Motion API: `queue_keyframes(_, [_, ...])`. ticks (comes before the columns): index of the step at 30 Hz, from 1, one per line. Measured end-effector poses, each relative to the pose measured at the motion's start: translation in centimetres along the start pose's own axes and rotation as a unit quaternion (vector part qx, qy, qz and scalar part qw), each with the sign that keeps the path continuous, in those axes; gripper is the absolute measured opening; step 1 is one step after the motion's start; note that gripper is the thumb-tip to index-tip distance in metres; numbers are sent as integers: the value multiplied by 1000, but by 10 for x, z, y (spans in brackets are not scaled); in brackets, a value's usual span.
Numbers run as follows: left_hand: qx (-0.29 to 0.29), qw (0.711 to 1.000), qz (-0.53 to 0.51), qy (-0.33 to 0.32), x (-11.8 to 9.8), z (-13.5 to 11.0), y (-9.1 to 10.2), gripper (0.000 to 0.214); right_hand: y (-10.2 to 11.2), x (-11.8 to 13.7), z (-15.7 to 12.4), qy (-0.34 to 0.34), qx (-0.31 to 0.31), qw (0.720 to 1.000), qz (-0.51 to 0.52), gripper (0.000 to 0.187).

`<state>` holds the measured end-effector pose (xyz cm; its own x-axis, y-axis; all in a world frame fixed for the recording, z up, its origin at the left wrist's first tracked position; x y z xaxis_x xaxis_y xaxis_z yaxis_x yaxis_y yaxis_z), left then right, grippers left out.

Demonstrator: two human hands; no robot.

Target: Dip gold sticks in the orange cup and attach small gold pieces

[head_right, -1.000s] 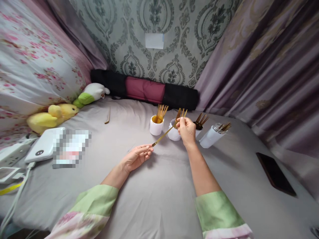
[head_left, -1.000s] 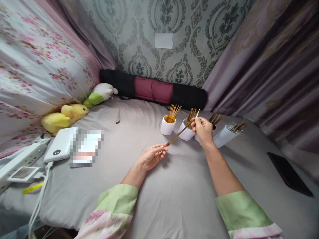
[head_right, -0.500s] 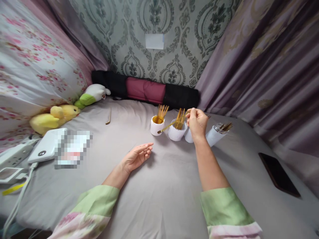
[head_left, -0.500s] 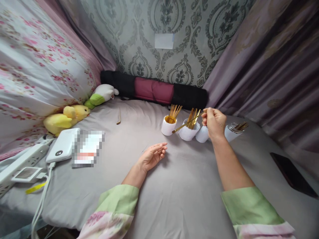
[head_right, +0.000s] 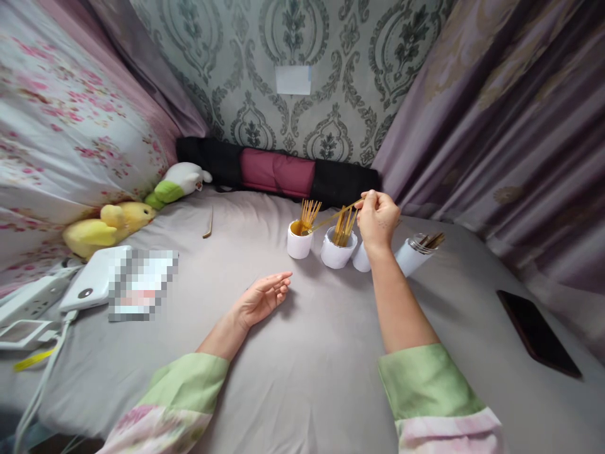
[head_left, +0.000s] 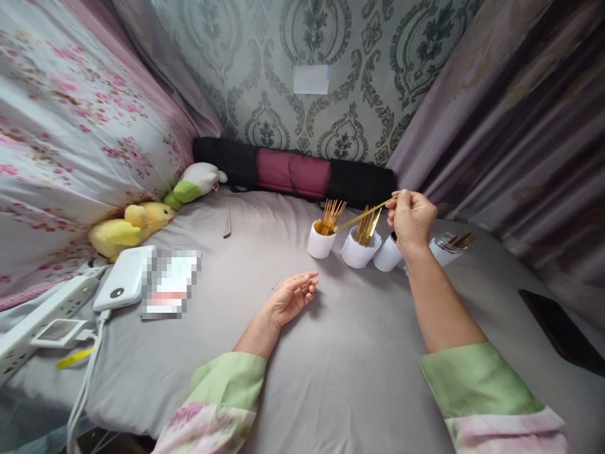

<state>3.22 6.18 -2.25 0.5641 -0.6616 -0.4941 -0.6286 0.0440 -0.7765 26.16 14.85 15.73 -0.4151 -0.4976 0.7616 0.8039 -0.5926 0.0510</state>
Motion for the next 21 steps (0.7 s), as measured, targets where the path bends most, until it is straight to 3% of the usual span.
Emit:
queue_keyframes(6, [-6,1000,3,2,0,0,0,23,-8,8,1,51,18,997,-56,32])
queue_keyframes(21, [-13,1000,2,-1,0,0,0,22,-32,11,-8,90,75,988,-105,30])
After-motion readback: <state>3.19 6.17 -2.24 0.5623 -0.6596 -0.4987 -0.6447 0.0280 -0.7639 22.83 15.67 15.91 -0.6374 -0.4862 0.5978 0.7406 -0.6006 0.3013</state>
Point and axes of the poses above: each hand's wrist, its own z-axis towards the middle knuckle, its own y-axis out of the back of the hand, x = y × z, the point moved 6 cm from there along z, towards the middle knuckle, and after that the axes turned 8 degrees about y, right-handed, at the moved point
